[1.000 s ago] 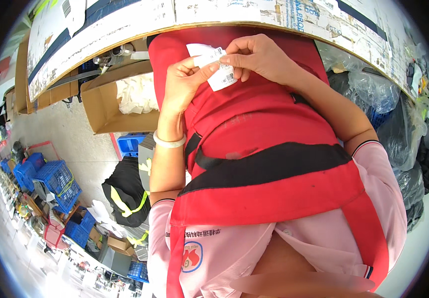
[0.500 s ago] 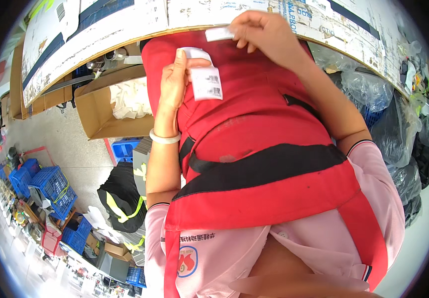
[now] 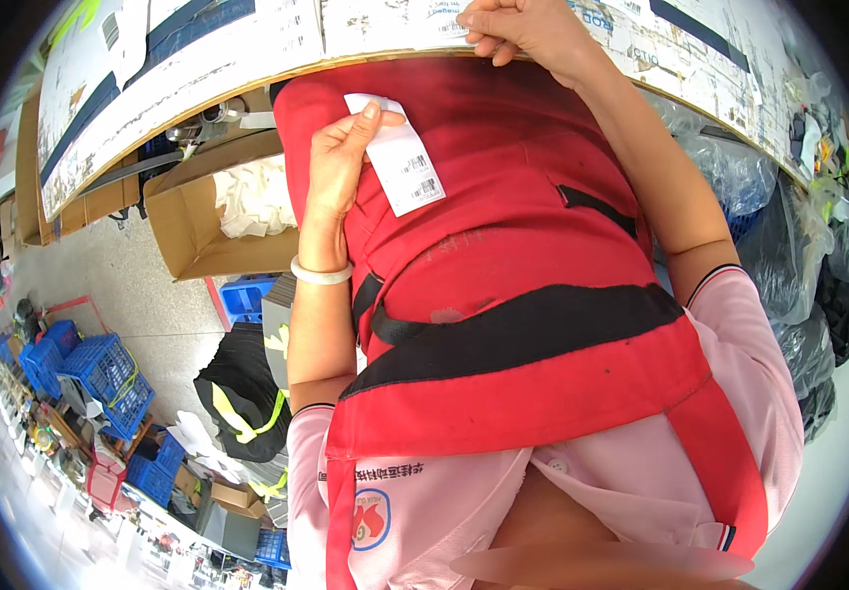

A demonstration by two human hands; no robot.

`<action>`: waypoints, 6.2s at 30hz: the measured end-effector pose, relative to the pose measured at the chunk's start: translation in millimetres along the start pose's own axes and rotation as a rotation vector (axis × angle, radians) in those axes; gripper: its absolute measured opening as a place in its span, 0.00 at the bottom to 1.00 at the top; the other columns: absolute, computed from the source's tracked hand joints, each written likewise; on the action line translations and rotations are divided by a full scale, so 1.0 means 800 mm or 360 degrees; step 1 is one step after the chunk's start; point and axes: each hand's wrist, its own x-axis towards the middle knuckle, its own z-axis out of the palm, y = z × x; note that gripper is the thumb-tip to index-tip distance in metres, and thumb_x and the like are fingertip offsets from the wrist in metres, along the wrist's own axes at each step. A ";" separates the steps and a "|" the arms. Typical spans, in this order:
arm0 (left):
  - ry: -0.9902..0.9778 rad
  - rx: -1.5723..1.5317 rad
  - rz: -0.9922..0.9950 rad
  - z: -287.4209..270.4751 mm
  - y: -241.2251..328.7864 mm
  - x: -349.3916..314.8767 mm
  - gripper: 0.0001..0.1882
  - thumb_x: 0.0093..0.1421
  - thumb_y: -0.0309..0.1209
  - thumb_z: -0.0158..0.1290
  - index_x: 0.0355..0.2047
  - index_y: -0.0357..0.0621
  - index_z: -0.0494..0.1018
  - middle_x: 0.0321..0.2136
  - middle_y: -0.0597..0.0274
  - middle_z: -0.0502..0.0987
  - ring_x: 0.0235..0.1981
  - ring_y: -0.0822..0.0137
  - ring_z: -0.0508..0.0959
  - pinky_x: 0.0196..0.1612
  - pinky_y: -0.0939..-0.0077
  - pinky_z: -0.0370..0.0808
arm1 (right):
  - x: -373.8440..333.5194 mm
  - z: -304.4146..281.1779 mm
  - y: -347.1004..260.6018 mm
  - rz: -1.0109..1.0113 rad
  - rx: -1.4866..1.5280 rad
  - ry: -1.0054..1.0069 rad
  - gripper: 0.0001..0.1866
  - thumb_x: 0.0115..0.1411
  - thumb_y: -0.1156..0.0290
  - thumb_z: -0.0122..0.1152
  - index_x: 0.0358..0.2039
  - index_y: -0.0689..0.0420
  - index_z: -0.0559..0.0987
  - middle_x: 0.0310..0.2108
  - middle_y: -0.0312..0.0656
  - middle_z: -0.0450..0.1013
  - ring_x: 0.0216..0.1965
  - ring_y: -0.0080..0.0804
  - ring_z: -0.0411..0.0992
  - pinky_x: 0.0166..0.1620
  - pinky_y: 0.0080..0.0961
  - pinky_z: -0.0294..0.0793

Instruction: The person is inspecting and checking small adhesive labels at a workstation.

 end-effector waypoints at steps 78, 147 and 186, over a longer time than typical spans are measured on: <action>-0.0232 0.0090 0.0123 0.003 0.006 -0.025 0.13 0.62 0.30 0.54 0.40 0.31 0.77 0.28 0.57 0.80 0.23 0.75 0.76 0.28 0.82 0.74 | -0.056 0.066 0.036 -0.0665 -0.0333 -0.0363 0.07 0.61 0.70 0.58 0.35 0.61 0.78 0.28 0.32 0.73 0.28 0.15 0.70 0.32 0.14 0.70; -0.0003 0.0112 0.0113 0.000 -0.006 -0.001 0.14 0.63 0.35 0.53 0.36 0.34 0.79 0.30 0.62 0.80 0.29 0.76 0.75 0.35 0.84 0.71 | -0.026 -0.181 0.033 -0.0140 -0.1328 0.1290 0.17 0.49 0.61 0.67 0.35 0.59 0.77 0.21 0.45 0.74 0.23 0.40 0.72 0.29 0.34 0.70; -0.0134 0.0045 0.0139 0.012 -0.003 -0.021 0.08 0.58 0.26 0.58 0.37 0.34 0.78 0.28 0.60 0.80 0.25 0.74 0.77 0.30 0.81 0.77 | -0.062 0.074 0.055 0.0110 0.0175 -0.0601 0.13 0.60 0.62 0.60 0.32 0.60 0.80 0.22 0.32 0.71 0.25 0.15 0.66 0.30 0.14 0.66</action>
